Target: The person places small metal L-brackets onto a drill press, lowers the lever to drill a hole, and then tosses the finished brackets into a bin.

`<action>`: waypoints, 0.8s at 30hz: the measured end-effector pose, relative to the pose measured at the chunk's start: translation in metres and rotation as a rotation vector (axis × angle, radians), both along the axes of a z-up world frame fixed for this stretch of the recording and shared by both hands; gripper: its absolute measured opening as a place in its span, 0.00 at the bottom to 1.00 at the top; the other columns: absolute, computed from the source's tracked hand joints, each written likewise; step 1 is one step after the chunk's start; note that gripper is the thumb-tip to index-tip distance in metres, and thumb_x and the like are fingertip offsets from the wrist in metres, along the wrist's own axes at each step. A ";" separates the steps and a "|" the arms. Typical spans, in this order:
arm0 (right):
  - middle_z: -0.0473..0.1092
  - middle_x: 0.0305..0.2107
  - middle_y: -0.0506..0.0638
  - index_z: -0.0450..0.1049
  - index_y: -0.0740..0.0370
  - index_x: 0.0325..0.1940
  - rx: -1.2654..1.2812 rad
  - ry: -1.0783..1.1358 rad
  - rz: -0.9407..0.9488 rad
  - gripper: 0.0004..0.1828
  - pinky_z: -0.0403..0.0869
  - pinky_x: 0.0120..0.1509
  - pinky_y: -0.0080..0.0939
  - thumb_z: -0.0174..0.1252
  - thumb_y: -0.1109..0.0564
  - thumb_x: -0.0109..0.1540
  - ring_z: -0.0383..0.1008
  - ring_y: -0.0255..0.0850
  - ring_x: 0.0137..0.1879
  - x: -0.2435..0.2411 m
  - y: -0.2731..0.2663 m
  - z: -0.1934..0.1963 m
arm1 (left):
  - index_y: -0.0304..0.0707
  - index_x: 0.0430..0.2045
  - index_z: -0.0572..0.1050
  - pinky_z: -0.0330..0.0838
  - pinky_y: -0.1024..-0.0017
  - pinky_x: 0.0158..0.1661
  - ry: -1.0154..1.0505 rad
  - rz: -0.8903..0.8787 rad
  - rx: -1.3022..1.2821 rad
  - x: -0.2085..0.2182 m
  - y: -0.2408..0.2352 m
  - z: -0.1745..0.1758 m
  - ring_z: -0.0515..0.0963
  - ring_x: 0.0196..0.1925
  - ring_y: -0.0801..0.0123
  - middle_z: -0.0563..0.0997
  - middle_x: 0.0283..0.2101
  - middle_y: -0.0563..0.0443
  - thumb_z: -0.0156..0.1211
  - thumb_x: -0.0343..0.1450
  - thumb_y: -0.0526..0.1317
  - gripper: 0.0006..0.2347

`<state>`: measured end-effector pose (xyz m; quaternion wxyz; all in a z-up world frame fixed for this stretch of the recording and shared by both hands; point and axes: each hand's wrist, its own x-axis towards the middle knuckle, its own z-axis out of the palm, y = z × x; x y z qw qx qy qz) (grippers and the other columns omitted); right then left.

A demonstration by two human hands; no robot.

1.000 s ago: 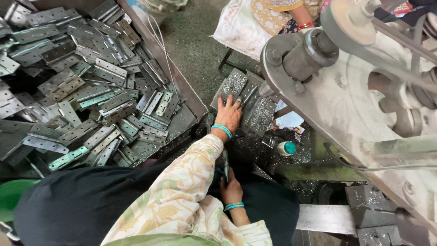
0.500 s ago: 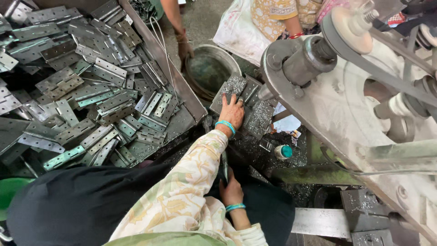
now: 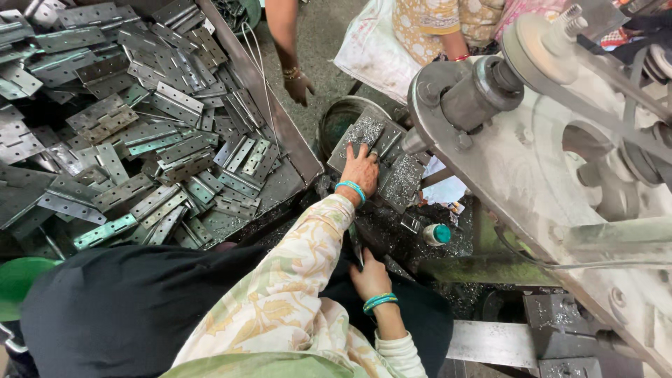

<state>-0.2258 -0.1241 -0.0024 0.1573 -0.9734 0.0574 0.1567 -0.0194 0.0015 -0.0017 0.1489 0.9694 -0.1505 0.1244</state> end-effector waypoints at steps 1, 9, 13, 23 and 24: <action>0.76 0.43 0.69 0.64 0.54 0.68 0.002 0.004 -0.019 0.34 0.76 0.55 0.60 0.61 0.45 0.59 0.77 0.66 0.51 0.002 0.003 0.003 | 0.39 0.40 0.83 0.48 0.30 0.65 0.017 -0.004 0.005 0.001 0.001 0.002 0.61 0.69 0.48 0.76 0.56 0.48 0.53 0.69 0.40 0.13; 0.76 0.44 0.66 0.61 0.47 0.72 0.003 -0.011 -0.094 0.38 0.75 0.53 0.63 0.61 0.48 0.58 0.76 0.66 0.49 -0.021 0.006 -0.044 | 0.38 0.40 0.83 0.45 0.29 0.65 -0.006 -0.014 -0.031 0.005 -0.001 0.000 0.60 0.69 0.48 0.74 0.60 0.49 0.53 0.68 0.39 0.13; 0.77 0.42 0.64 0.64 0.46 0.69 0.103 -0.178 -0.105 0.36 0.76 0.52 0.63 0.63 0.48 0.56 0.78 0.64 0.48 -0.029 0.003 -0.077 | 0.40 0.39 0.83 0.42 0.26 0.65 0.017 -0.045 -0.013 0.008 0.001 0.003 0.59 0.69 0.47 0.74 0.58 0.48 0.53 0.68 0.39 0.12; 0.76 0.44 0.66 0.64 0.49 0.69 0.027 0.007 -0.064 0.35 0.75 0.55 0.62 0.62 0.47 0.58 0.76 0.66 0.51 -0.016 0.006 -0.018 | 0.41 0.37 0.84 0.42 0.27 0.66 0.048 -0.032 0.022 0.005 0.007 0.006 0.62 0.67 0.52 0.78 0.53 0.53 0.54 0.67 0.41 0.12; 0.76 0.44 0.67 0.65 0.51 0.68 0.018 0.026 -0.052 0.33 0.75 0.55 0.62 0.62 0.46 0.60 0.76 0.66 0.52 -0.012 0.004 -0.012 | 0.41 0.38 0.84 0.42 0.27 0.67 0.049 -0.032 0.020 0.006 0.006 0.004 0.62 0.68 0.52 0.79 0.52 0.53 0.54 0.68 0.40 0.12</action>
